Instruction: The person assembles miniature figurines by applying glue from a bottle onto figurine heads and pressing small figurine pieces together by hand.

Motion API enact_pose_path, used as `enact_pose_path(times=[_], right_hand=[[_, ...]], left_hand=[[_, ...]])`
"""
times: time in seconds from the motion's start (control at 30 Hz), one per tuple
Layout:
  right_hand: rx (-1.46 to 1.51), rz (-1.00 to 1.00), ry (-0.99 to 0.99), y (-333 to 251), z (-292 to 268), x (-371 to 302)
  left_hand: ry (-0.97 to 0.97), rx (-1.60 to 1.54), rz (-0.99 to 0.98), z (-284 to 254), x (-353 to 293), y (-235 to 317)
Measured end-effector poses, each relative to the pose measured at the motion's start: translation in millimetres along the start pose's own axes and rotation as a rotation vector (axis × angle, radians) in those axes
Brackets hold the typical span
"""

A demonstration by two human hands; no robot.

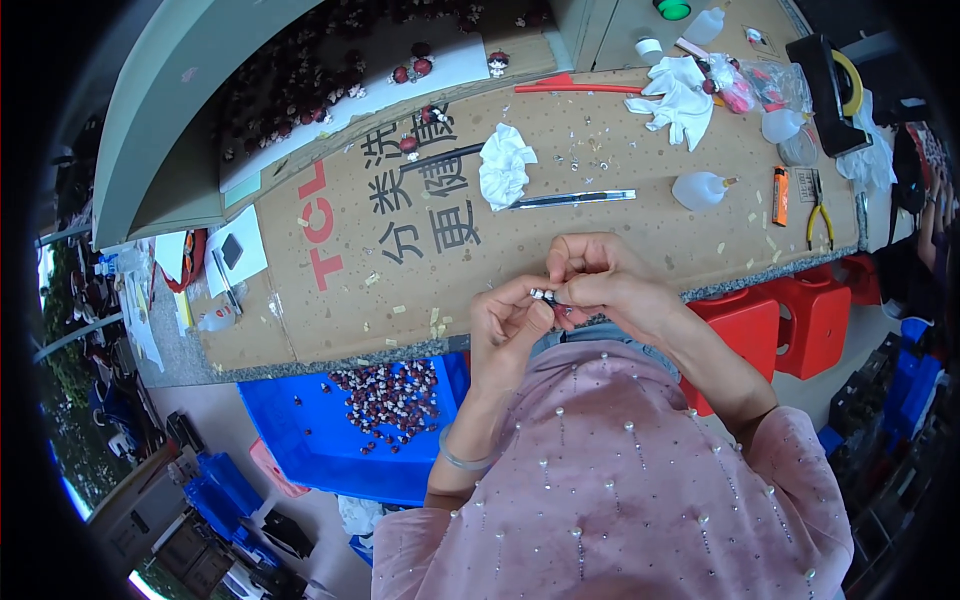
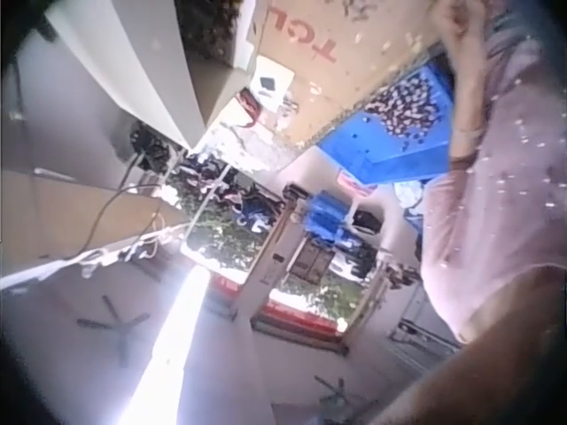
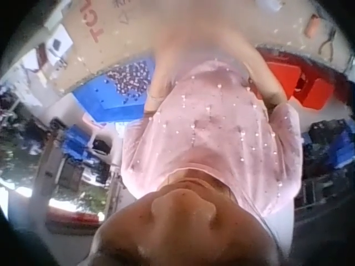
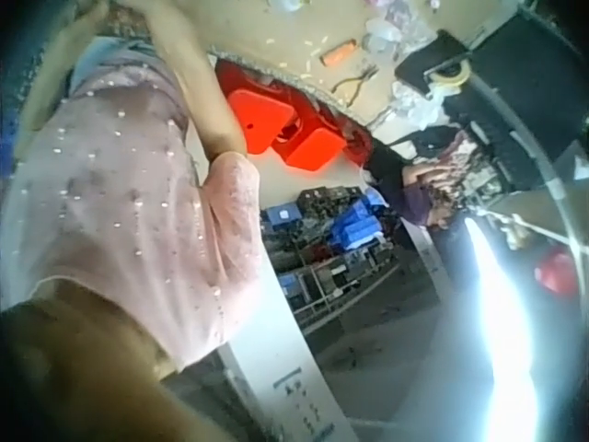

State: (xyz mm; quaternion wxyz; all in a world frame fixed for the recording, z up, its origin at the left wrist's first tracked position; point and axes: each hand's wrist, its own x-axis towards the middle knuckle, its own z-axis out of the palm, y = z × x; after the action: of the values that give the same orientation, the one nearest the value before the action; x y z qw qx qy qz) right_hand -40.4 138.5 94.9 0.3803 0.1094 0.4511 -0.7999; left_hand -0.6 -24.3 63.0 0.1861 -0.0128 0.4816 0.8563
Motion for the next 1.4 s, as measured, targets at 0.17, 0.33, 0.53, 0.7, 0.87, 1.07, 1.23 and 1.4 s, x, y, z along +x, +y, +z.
enact_pose_path(times=[0.17, 0.33, 0.53, 0.7, 0.87, 1.07, 1.23, 1.4], right_hand=[[-0.004, -0.001, 0.012, -1, -1, 1], [0.009, 0.005, 0.003, -2, -3, 0], [0.001, -0.009, 0.006, -3, -3, -2], [0.008, -0.006, -0.006, -3, -4, 0], [0.125, -0.014, -0.057, -1, -9, 1], [0.148, -0.052, -0.042, 2, -11, 3], [0.150, -0.068, -0.031, 5, -13, 4], [0.167, -0.088, -0.018, 5, -15, 5]], left_hand=[[0.029, -0.108, -0.049, -1, 1, -6], [0.002, -0.117, -0.081, 0, 2, -4], [-0.019, -0.147, -0.069, 1, 3, -5], [-0.041, -0.194, -0.058, 0, 4, -8], [-0.044, -0.317, -0.090, 1, 6, -5], [-0.081, -0.350, -0.097, 0, 9, -4], [-0.092, -0.368, -0.110, 0, 10, -3], [-0.080, -0.355, -0.119, 0, 9, -3]])
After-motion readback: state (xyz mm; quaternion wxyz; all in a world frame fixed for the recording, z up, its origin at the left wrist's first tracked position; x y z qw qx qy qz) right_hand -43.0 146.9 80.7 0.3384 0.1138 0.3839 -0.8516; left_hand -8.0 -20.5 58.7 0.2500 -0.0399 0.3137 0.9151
